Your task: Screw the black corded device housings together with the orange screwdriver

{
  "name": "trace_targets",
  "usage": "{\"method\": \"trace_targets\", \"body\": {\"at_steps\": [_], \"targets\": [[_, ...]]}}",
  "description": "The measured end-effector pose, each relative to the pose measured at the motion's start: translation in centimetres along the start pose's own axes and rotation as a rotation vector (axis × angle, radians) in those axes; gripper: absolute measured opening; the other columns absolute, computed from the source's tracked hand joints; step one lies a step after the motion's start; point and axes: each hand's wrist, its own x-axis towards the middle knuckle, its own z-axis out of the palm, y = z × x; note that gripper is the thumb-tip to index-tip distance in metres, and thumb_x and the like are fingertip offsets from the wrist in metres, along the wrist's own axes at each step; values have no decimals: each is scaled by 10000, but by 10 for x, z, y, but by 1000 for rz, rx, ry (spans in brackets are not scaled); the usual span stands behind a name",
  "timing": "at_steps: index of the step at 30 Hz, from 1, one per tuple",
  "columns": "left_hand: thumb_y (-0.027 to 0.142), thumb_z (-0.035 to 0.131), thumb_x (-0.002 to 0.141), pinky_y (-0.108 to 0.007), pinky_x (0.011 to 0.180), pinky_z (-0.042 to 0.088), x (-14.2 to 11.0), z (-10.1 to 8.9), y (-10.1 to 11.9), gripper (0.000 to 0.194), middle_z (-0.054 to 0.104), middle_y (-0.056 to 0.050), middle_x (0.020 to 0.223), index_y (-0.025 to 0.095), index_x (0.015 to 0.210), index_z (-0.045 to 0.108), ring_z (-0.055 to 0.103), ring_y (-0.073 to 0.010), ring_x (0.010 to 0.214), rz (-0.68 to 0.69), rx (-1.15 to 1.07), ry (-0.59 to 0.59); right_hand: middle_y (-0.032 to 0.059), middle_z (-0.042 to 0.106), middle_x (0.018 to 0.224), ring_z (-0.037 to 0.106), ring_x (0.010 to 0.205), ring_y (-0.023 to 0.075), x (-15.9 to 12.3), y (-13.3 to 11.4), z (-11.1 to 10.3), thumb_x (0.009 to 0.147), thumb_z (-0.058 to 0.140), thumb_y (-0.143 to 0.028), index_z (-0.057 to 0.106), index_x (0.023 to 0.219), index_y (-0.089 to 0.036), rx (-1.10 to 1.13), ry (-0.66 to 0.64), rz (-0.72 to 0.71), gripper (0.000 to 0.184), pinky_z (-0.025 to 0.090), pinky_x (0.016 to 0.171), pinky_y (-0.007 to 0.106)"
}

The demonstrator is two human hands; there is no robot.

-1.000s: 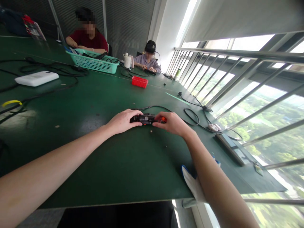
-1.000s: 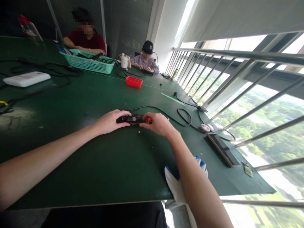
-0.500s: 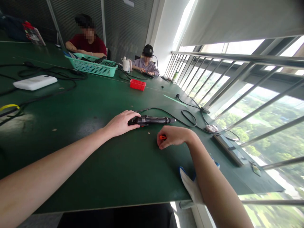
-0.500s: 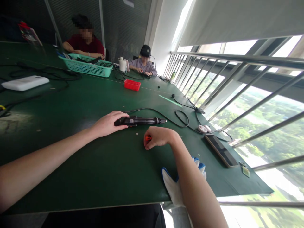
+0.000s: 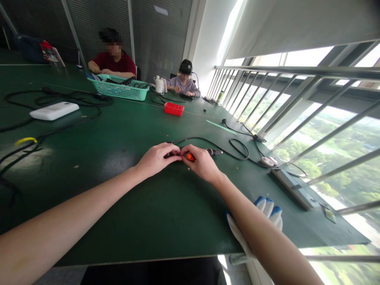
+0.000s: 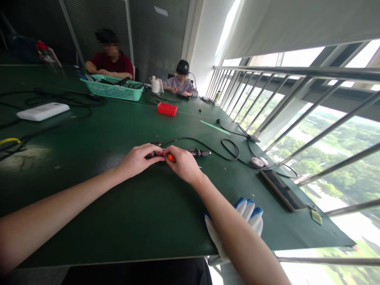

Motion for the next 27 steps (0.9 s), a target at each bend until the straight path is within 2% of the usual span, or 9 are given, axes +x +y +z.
{"method": "trace_targets", "body": {"at_steps": [5, 9, 12, 14, 17, 19, 23, 25, 27], "targets": [[341, 692, 932, -248, 842, 575, 2, -3, -5, 152, 766, 5, 983, 232, 1034, 721, 732, -161, 879, -51, -158, 4, 31, 737, 1013, 695, 907, 200, -1, 6, 11, 964, 601, -254, 642, 1031, -242, -61, 41, -14, 80, 508, 832, 301], [307, 636, 958, -254, 831, 564, 3, -6, -7, 174, 749, -15, 1029, 239, 1080, 739, 710, -158, 888, -16, -67, 9, 30, 740, 1071, 703, 946, 198, -2, 3, 12, 985, 540, -228, 635, 1123, -252, -89, 44, -52, 168, 519, 845, 301], [315, 613, 964, -249, 785, 555, 4, -5, -11, 224, 741, -26, 1062, 241, 1129, 744, 687, -144, 837, -41, -53, 40, 48, 714, 1089, 680, 958, 206, -2, -5, 3, 971, 520, -211, 612, 1112, -243, -149, 197, -37, 171, 521, 869, 328], [337, 638, 946, -250, 770, 550, 3, -5, -17, 204, 750, -29, 1071, 228, 1059, 768, 686, -149, 834, -97, -95, 45, 75, 679, 1113, 646, 1002, 228, -1, -10, -8, 935, 511, -164, 570, 1105, -225, -177, 312, -74, 191, 518, 913, 379], [386, 697, 904, -270, 770, 552, 2, -7, -28, 206, 778, -24, 1008, 224, 988, 792, 697, -174, 834, -240, -167, -3, 118, 630, 1188, 601, 1100, 251, 0, -12, -23, 939, 458, -116, 498, 1182, -211, -169, 318, -220, 263, 509, 976, 452], [407, 736, 874, -289, 791, 552, 1, -10, -34, 217, 787, -25, 983, 229, 977, 804, 708, -189, 843, -297, -203, -31, 129, 626, 1228, 593, 1144, 252, -1, -12, -27, 981, 464, -148, 456, 1249, -223, -160, 331, -261, 279, 506, 998, 471], [413, 779, 833, -304, 791, 545, 1, -14, -38, 207, 782, -39, 991, 235, 930, 822, 716, -209, 888, -264, -246, -63, 81, 694, 1130, 662, 1016, 231, -6, -8, -17, 994, 587, -299, 397, 1259, -269, -85, 434, -185, 328, 545, 933, 453], [407, 799, 813, -308, 803, 540, 2, -13, -37, 194, 778, -42, 983, 233, 893, 825, 716, -211, 889, -242, -256, -62, 50, 707, 1053, 692, 927, 207, -8, -8, -8, 990, 605, -350, 382, 1245, -277, 10, 447, -143, 346, 575, 856, 406], [411, 794, 817, -308, 799, 536, 2, -11, -37, 202, 773, -42, 972, 234, 910, 824, 713, -207, 879, -248, -268, -49, 40, 708, 1039, 709, 926, 197, -10, -9, 0, 985, 616, -361, 387, 1225, -283, 87, 446, -130, 341, 585, 838, 383]]}}
